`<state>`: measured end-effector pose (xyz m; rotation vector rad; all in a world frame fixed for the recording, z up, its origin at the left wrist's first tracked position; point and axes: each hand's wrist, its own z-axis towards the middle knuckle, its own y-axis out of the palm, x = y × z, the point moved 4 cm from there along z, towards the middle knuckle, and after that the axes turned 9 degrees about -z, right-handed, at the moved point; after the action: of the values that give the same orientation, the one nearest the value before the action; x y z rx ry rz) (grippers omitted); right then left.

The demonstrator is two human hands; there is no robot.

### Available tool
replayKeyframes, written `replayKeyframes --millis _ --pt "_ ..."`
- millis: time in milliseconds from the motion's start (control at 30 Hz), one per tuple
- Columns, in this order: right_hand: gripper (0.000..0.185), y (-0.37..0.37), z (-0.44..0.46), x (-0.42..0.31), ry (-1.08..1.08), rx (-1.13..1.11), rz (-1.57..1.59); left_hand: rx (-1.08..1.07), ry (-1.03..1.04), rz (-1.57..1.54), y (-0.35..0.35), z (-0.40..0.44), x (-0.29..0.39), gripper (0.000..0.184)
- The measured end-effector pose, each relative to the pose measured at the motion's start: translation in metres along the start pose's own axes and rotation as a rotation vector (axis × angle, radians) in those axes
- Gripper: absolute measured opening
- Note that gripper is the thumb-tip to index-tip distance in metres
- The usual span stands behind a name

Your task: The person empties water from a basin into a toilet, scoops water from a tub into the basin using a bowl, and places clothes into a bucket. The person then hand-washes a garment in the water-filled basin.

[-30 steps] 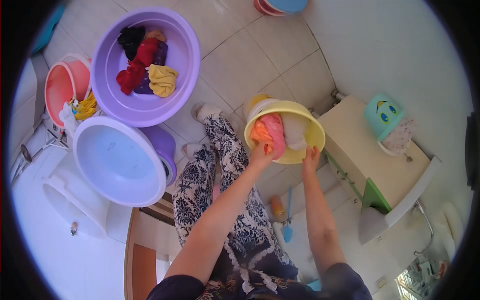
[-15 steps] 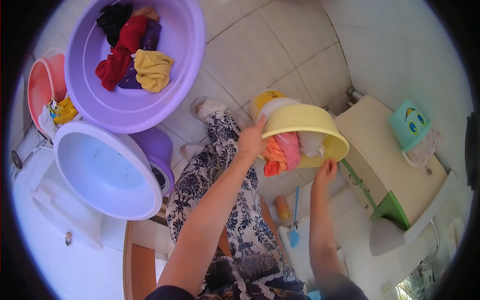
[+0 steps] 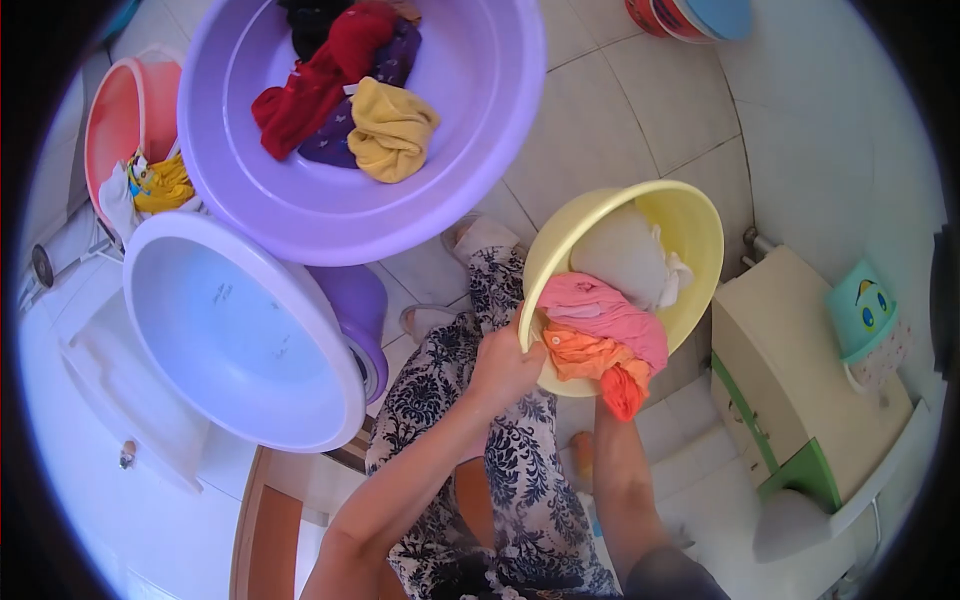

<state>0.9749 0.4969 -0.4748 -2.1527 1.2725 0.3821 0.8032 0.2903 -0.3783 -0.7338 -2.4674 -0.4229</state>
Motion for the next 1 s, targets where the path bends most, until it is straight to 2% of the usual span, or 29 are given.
replayKeyframes --millis 67,300,400,500,600,633,667,767,833,867,1000 --pt "0.032 0.01 0.004 -0.007 0.022 -0.03 -0.035 0.047 0.0 -0.085 -0.005 -0.008 0.0 0.023" --pt "0.033 0.017 0.008 -0.013 0.073 -0.103 -0.174 0.13 0.055 -0.24 0.001 -0.015 -0.007 0.021" --pt "0.034 0.016 0.007 -0.014 0.084 -0.118 -0.223 0.109 -0.042 -0.258 0.001 -0.011 -0.01 0.021" --pt "0.034 0.016 0.003 -0.013 0.093 -0.133 -0.266 0.191 0.001 -0.416 0.002 -0.013 -0.022 0.021" --pt "0.035 0.011 -0.002 -0.015 0.101 -0.143 -0.302 0.211 -0.065 -0.518 -0.004 -0.017 -0.045 0.02" --pt "0.035 0.008 -0.004 -0.016 0.098 -0.141 -0.314 0.151 -0.111 -0.524 -0.011 -0.02 -0.044 0.021" --pt "0.035 0.005 -0.007 -0.013 0.1 -0.145 -0.338 0.184 -0.114 -0.543 -0.016 -0.017 -0.054 0.024" --pt "0.036 -0.006 -0.027 -0.003 0.109 -0.153 -0.431 0.184 -0.194 -0.655 -0.034 -0.004 -0.06 0.041" --pt "0.036 -0.013 -0.047 0.004 0.128 -0.155 -0.475 0.103 -0.101 -0.675 -0.038 0.011 -0.073 0.043" --pt "0.037 -0.015 -0.059 0.01 0.142 -0.156 -0.487 0.058 -0.124 -0.659 -0.041 0.023 -0.091 0.043" --pt "0.037 -0.019 -0.111 0.018 0.168 -0.179 -0.485 0.026 -0.237 -0.745 -0.036 0.013 -0.069 0.042"
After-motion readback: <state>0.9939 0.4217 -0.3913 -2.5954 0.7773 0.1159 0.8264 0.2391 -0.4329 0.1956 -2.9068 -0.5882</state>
